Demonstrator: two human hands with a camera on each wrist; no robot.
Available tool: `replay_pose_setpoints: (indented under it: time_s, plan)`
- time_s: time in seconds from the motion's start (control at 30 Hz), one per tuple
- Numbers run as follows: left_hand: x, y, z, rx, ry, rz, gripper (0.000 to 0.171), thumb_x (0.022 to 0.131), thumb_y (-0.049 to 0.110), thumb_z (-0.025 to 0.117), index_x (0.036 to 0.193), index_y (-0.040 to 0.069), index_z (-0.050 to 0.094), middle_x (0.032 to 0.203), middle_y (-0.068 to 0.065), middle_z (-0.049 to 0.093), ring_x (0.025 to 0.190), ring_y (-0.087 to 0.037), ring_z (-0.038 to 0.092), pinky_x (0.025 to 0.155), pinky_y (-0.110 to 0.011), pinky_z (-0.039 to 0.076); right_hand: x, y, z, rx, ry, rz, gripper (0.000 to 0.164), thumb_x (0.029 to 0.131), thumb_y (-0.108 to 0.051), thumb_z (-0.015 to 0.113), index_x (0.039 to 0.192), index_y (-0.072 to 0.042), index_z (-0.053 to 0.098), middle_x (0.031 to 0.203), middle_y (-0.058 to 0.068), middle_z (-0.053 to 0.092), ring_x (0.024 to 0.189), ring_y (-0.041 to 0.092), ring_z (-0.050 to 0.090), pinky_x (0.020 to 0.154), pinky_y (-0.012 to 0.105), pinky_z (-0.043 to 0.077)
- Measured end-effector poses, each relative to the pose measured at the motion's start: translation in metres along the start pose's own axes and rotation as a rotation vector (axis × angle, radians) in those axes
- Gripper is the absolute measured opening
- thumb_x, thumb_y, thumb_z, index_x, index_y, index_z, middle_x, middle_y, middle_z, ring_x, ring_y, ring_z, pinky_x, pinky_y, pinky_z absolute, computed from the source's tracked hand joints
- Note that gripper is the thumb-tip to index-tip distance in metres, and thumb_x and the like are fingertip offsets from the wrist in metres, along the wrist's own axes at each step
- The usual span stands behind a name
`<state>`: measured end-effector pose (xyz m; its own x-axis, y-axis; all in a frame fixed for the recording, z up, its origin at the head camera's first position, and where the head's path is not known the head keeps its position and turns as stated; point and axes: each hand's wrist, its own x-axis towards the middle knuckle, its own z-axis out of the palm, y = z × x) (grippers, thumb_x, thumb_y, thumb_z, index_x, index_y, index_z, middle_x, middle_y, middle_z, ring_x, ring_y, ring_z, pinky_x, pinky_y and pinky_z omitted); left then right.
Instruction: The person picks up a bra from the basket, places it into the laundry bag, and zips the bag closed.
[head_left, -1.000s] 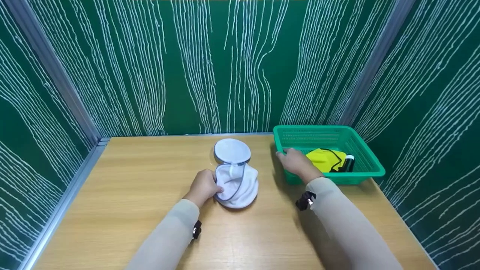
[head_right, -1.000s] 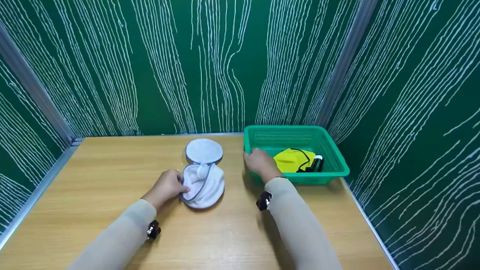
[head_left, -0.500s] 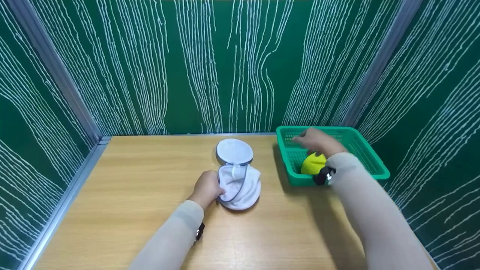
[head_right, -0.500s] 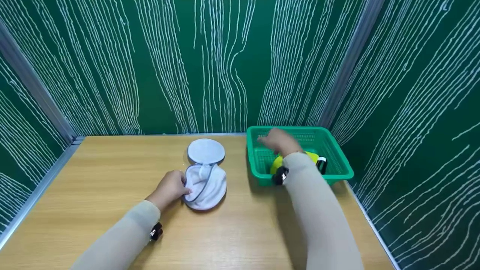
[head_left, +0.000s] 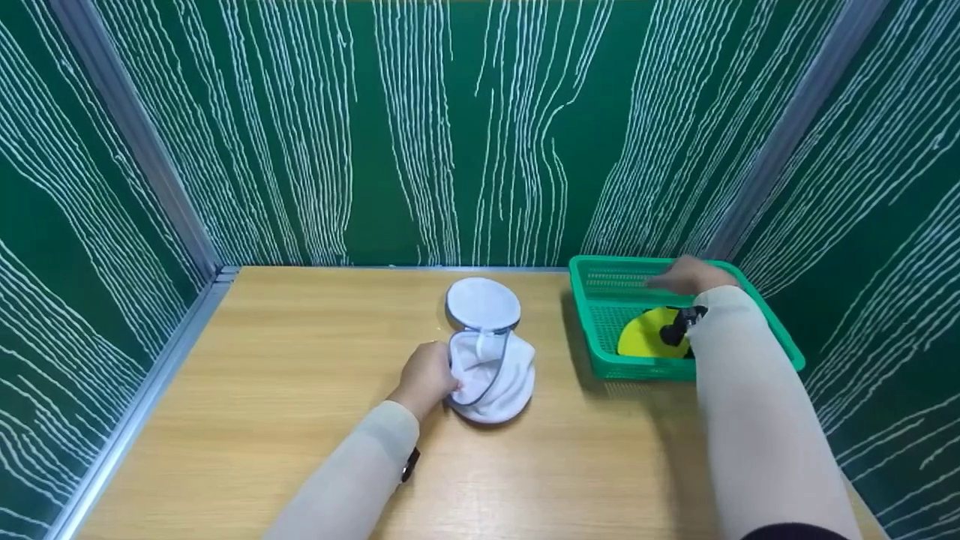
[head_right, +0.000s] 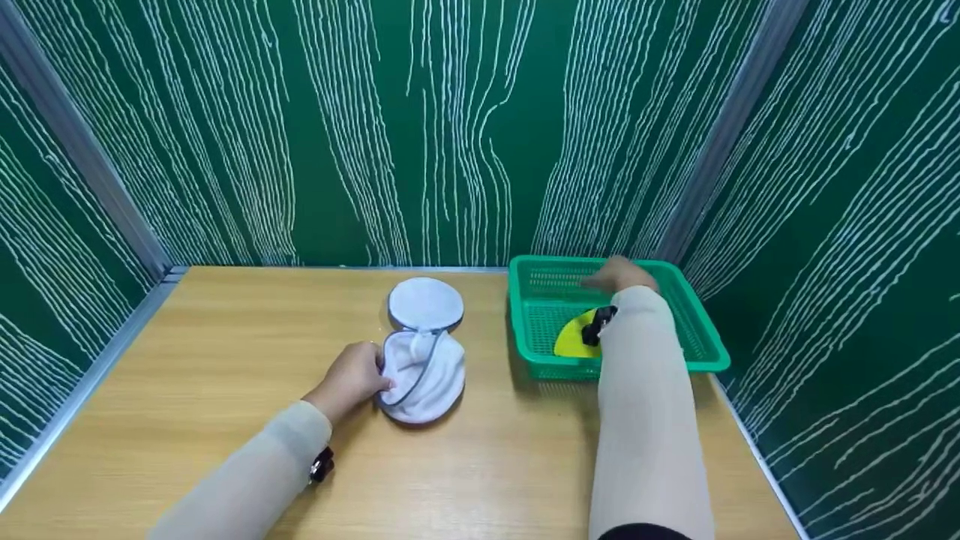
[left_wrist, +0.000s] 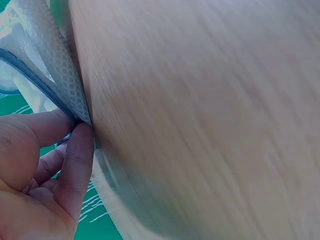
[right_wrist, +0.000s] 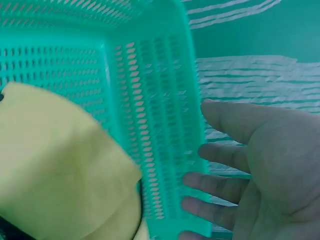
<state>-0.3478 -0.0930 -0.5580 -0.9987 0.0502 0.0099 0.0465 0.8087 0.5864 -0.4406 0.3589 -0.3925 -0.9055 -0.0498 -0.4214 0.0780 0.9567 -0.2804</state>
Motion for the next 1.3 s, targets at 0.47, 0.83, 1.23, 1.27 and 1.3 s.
replay_pose_setpoints:
  time_s: [0.47,0.83,1.23,1.27,1.3]
  plan:
    - [-0.004,0.017,-0.002,0.025,-0.034,-0.06,0.026,0.083,0.004,0.098,0.101,0.006,0.079,0.096,-0.006,0.075,0.087,-0.022,0.063,0.093,-0.047,0.064,-0.032,-0.003,0.016,0.26,-0.054,0.397,0.097,0.104,-0.055,0.078,0.16,0.015,0.042,0.15,0.035,0.053,0.124,0.04,0.06,0.115,0.052,0.062]
    - [-0.004,0.013,-0.002,0.025,-0.025,-0.055,0.027,0.083,0.006,0.1,0.102,0.004,0.08,0.095,-0.006,0.076,0.086,-0.021,0.062,0.093,-0.047,0.064,-0.043,-0.007,0.029,0.494,0.02,0.454,0.081,0.101,-0.035,0.089,0.157,0.01,0.051,0.131,0.018,0.058,0.116,0.032,0.058,0.105,0.044,0.064]
    - [-0.006,0.008,-0.001,0.013,-0.019,-0.049,0.027,0.081,0.005,0.101,0.099,0.006,0.081,0.094,-0.005,0.076,0.085,-0.021,0.063,0.092,-0.047,0.064,-0.037,-0.003,0.036,0.559,0.011,0.415,0.06,0.109,-0.024,0.077,0.155,0.007,0.057,0.126,0.017,0.065,0.112,0.03,0.065,0.106,0.044,0.064]
    - [-0.006,0.008,-0.001,0.011,-0.021,-0.053,0.027,0.082,0.006,0.101,0.1,0.006,0.081,0.094,-0.005,0.076,0.085,-0.021,0.063,0.092,-0.047,0.064,-0.037,-0.003,0.037,0.558,0.007,0.415,0.06,0.109,-0.025,0.076,0.156,0.007,0.056,0.128,0.017,0.064,0.113,0.03,0.066,0.108,0.044,0.063]
    - [-0.006,0.008,-0.001,0.009,-0.023,-0.056,0.027,0.082,0.006,0.101,0.101,0.006,0.081,0.094,-0.005,0.076,0.086,-0.021,0.063,0.093,-0.047,0.064,-0.037,-0.004,0.037,0.544,0.0,0.412,0.06,0.11,-0.025,0.076,0.157,0.007,0.056,0.129,0.018,0.064,0.113,0.03,0.065,0.11,0.045,0.063]
